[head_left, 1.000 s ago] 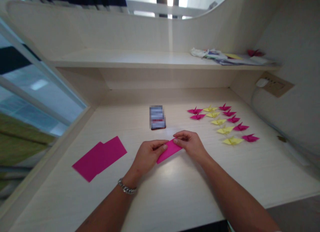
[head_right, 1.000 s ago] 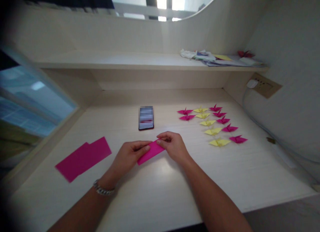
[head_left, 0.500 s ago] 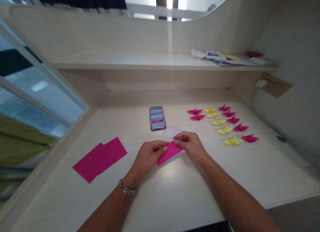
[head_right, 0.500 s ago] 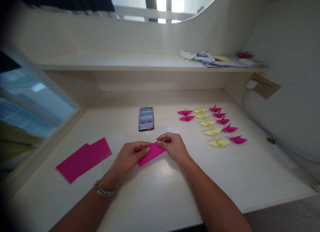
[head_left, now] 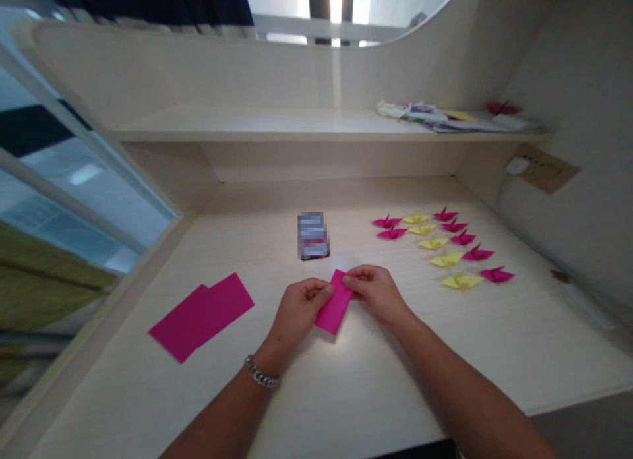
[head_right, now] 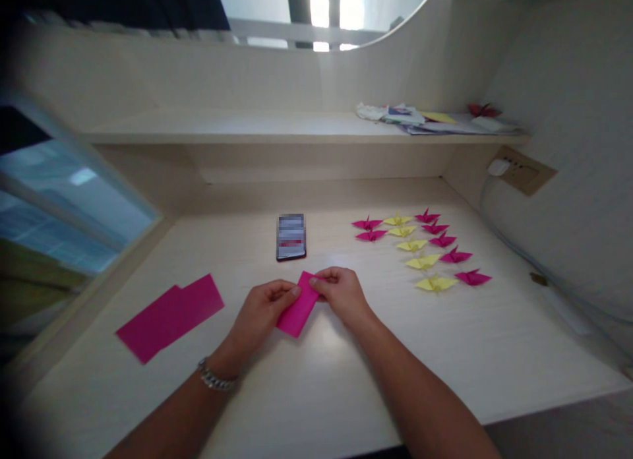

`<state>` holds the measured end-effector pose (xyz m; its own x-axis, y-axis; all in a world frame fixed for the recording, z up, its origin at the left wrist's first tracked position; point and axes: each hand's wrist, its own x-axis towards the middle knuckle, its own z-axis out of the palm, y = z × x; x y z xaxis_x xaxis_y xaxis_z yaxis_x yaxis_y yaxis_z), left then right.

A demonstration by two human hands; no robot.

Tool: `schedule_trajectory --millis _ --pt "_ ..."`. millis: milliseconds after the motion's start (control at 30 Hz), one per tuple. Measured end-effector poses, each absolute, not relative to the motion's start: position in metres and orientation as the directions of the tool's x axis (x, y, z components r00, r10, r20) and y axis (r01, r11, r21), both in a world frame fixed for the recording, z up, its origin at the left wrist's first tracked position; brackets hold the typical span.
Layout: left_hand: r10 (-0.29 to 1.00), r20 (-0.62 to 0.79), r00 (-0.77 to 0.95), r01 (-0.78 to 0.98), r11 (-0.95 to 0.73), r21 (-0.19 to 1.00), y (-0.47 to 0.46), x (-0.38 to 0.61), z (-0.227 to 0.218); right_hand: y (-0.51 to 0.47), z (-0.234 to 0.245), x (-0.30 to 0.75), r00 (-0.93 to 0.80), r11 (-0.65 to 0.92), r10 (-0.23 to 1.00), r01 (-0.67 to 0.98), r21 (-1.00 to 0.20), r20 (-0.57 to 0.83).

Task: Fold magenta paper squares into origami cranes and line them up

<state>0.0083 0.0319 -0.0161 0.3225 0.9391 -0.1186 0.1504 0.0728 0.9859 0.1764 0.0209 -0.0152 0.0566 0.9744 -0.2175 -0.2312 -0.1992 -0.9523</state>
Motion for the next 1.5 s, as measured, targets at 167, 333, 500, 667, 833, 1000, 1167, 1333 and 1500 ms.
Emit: schedule_trajectory --millis 167,333,500,667,833,1000,1167,1333,1500 --pt "0.934 -0.149 0.324 0.116 0.117 0.986 0.031 0.011 -0.009 0.019 -0.019 0.181 -0.008 -0.120 0.993 -0.045 -0.992 -0.120" --pt "0.938 -0.165 0.306 0.113 0.137 0.984 0.029 0.013 -0.006 0.018 -0.015 0.180 -0.002 -0.163 0.987 -0.089 -0.983 -0.163" --pt "0.933 -0.161 0.321 0.097 0.137 0.986 0.030 0.012 -0.011 0.019 -0.015 0.179 0.002 -0.179 0.984 -0.118 -0.977 -0.181" --pt "0.930 -0.150 0.335 0.107 0.120 0.987 0.031 0.011 -0.016 0.019 -0.017 0.180 0.004 -0.175 0.984 -0.101 -0.979 -0.176" --pt "0.925 -0.135 0.354 0.108 0.103 0.989 0.031 0.010 -0.016 0.019 -0.018 0.180 0.005 -0.171 0.985 -0.104 -0.980 -0.173" --pt "0.930 -0.146 0.337 0.103 0.117 0.988 0.030 0.011 -0.013 0.019 -0.017 0.181 -0.013 -0.164 0.986 -0.096 -0.982 -0.164" --pt "0.932 -0.168 0.322 0.103 0.143 0.984 0.029 0.012 -0.010 0.018 -0.016 0.181 -0.024 -0.162 0.987 -0.097 -0.982 -0.160" --pt "0.934 -0.160 0.319 0.095 0.136 0.986 0.028 0.013 -0.009 0.019 -0.017 0.181 -0.025 -0.164 0.986 -0.111 -0.980 -0.163" --pt "0.933 -0.168 0.317 0.102 0.143 0.985 0.028 0.013 -0.008 0.019 -0.017 0.182 -0.035 -0.161 0.987 -0.104 -0.981 -0.158"
